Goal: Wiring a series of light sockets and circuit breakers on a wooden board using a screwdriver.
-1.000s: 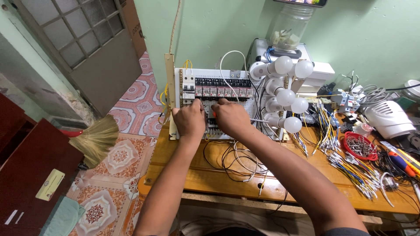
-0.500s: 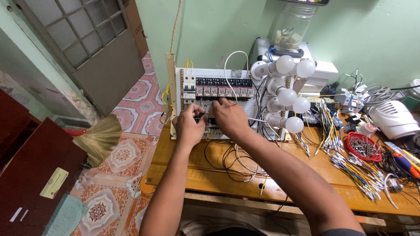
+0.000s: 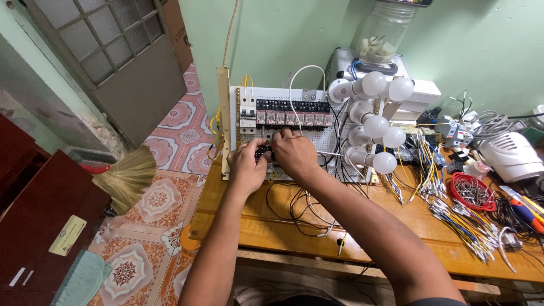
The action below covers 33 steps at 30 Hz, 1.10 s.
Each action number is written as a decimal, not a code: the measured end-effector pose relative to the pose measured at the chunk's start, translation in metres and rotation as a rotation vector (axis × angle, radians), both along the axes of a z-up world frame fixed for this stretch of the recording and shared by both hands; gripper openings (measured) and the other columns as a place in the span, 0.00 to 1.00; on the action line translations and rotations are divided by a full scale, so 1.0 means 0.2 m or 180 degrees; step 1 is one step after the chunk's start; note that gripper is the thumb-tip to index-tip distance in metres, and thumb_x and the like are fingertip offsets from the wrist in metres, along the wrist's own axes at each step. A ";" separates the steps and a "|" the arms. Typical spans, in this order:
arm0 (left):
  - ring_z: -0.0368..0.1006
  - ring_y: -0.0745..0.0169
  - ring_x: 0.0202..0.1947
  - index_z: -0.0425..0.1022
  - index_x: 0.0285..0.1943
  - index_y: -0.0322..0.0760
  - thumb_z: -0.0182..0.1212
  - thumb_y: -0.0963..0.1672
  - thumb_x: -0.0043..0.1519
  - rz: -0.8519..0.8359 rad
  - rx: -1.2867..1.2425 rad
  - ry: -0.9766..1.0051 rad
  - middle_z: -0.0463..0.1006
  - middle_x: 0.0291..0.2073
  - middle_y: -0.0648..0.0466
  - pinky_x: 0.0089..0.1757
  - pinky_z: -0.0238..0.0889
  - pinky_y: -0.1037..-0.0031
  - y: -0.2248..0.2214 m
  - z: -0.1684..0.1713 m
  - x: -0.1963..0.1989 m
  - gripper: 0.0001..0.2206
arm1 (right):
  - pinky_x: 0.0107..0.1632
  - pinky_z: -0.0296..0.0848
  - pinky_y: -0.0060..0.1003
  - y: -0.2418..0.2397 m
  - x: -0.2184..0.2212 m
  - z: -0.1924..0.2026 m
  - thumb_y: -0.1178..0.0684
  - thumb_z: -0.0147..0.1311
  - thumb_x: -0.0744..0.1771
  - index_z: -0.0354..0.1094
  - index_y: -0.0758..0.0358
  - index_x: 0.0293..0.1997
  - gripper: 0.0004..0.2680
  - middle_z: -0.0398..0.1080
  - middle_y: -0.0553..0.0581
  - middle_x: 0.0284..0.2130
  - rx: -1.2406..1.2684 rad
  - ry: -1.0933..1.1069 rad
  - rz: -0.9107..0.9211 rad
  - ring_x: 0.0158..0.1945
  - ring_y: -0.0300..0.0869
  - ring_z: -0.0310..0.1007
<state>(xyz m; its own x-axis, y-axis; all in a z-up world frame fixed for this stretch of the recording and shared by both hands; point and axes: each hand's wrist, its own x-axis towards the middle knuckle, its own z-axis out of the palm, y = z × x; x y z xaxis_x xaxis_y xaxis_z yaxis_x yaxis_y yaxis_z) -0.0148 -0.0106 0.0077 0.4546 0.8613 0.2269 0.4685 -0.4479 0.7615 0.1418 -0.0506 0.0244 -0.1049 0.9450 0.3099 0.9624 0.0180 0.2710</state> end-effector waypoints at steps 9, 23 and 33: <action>0.66 0.58 0.66 0.71 0.65 0.55 0.53 0.50 0.70 -0.0039 -0.0078 0.0363 0.79 0.57 0.60 0.65 0.44 0.53 0.06 -0.07 0.03 0.15 | 0.35 0.80 0.40 -0.04 -0.02 0.02 0.56 0.46 0.69 0.70 0.65 0.43 0.07 0.71 0.62 0.37 0.0023 -0.0018 0.0029 0.41 0.53 0.79; 0.63 0.58 0.67 0.69 0.71 0.54 0.49 0.49 0.71 -0.0271 0.0204 0.0732 0.70 0.69 0.62 0.63 0.46 0.48 0.01 -0.01 0.01 0.18 | 0.32 0.80 0.32 -0.21 0.02 0.13 0.56 0.53 0.67 0.75 0.62 0.44 0.06 0.69 0.62 0.40 0.0156 -0.0256 -0.0096 0.45 0.50 0.75; 0.63 0.56 0.67 0.68 0.71 0.51 0.48 0.50 0.70 -0.0256 0.0324 0.0766 0.71 0.69 0.60 0.62 0.47 0.47 0.00 -0.01 0.01 0.20 | 0.37 0.80 0.39 -0.22 0.13 0.12 0.52 0.54 0.64 0.76 0.65 0.44 0.10 0.72 0.61 0.39 -0.0225 0.0493 -0.0243 0.42 0.51 0.77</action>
<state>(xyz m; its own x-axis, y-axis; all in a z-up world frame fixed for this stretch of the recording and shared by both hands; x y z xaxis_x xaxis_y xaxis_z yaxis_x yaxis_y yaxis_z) -0.0122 -0.0107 0.0051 0.5720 0.7985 0.1876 0.5904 -0.5596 0.5816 0.1679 -0.0955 0.0489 0.0116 0.9683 0.2495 0.9918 -0.0428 0.1202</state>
